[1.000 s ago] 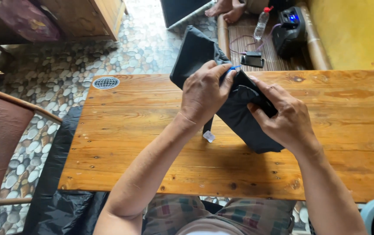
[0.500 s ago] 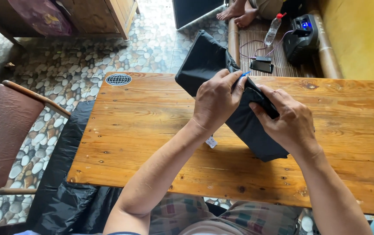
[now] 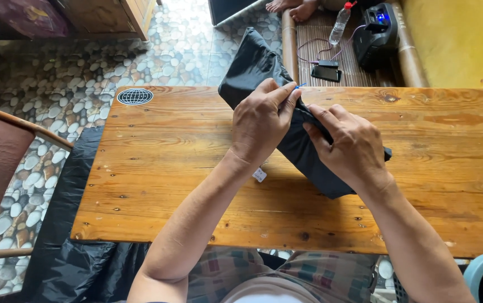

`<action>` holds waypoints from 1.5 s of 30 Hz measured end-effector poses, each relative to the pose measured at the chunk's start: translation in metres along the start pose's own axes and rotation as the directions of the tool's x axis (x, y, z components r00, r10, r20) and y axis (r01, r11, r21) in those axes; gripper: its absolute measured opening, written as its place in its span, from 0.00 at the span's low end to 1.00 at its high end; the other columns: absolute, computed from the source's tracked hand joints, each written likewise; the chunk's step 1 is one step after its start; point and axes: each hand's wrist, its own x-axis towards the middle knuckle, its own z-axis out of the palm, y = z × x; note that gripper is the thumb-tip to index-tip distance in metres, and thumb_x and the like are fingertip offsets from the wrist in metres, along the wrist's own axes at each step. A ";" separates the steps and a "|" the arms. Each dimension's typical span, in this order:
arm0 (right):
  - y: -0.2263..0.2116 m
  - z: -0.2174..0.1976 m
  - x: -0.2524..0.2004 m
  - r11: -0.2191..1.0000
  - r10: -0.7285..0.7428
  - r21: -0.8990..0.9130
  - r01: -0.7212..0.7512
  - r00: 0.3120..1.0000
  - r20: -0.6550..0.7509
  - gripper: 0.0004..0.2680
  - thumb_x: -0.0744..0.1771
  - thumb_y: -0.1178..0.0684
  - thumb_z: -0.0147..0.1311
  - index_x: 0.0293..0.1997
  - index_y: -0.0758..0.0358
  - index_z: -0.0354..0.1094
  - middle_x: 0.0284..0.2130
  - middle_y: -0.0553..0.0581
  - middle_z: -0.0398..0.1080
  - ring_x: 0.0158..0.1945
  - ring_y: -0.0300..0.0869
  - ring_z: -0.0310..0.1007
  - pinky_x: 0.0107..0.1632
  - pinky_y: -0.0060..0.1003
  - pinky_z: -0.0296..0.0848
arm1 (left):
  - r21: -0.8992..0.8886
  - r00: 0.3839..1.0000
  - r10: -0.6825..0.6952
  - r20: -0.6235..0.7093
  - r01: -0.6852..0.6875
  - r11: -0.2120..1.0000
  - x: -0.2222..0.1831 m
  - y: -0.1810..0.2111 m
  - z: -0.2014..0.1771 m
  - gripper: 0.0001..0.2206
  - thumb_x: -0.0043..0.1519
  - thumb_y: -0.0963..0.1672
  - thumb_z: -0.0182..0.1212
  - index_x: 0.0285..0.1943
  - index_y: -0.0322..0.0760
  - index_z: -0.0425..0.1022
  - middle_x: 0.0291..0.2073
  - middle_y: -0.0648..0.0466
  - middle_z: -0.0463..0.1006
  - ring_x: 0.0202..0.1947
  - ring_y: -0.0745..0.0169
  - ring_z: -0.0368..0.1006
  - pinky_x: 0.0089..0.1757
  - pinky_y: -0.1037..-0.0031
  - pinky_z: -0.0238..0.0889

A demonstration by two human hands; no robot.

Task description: Folding black garments and packing them into small zippered pouches.

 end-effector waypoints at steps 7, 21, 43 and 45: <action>-0.005 -0.002 0.007 0.989 -0.109 -0.092 0.115 0.992 0.065 0.12 0.70 0.43 0.53 0.59 0.43 0.74 0.28 0.51 0.68 0.31 0.52 0.76 0.32 0.43 0.75 | 0.027 0.998 0.061 0.001 -0.061 0.998 -0.004 -0.007 0.000 0.11 0.67 0.49 0.60 0.49 0.45 0.84 0.28 0.55 0.76 0.28 0.50 0.78 0.30 0.64 0.72; -0.014 -0.010 0.019 0.999 -0.002 -0.052 0.006 0.998 0.069 0.21 0.68 0.47 0.58 0.71 0.54 0.63 0.32 0.60 0.72 0.36 0.57 0.78 0.38 0.50 0.76 | 0.407 0.911 0.412 -0.024 -0.367 0.836 -0.016 0.000 0.018 0.08 0.67 0.43 0.60 0.49 0.36 0.82 0.31 0.56 0.72 0.30 0.62 0.71 0.27 0.72 0.66; 0.056 0.038 -0.014 0.706 0.331 0.650 -0.280 0.942 0.047 0.13 0.70 0.55 0.58 0.62 0.52 0.66 0.34 0.57 0.69 0.42 0.50 0.75 0.40 0.38 0.69 | -0.101 0.910 0.084 -0.405 -0.136 0.985 -0.033 -0.013 0.010 0.32 0.61 0.49 0.73 0.69 0.32 0.61 0.52 0.46 0.67 0.53 0.46 0.68 0.55 0.64 0.64; 0.067 0.043 -0.018 0.673 0.319 0.703 -0.227 0.948 0.001 0.13 0.71 0.56 0.57 0.63 0.54 0.64 0.35 0.57 0.68 0.43 0.48 0.74 0.42 0.36 0.68 | -0.303 0.950 -0.077 -0.302 -0.020 0.953 -0.036 -0.036 0.013 0.36 0.61 0.51 0.73 0.70 0.29 0.56 0.57 0.41 0.64 0.60 0.43 0.64 0.59 0.61 0.59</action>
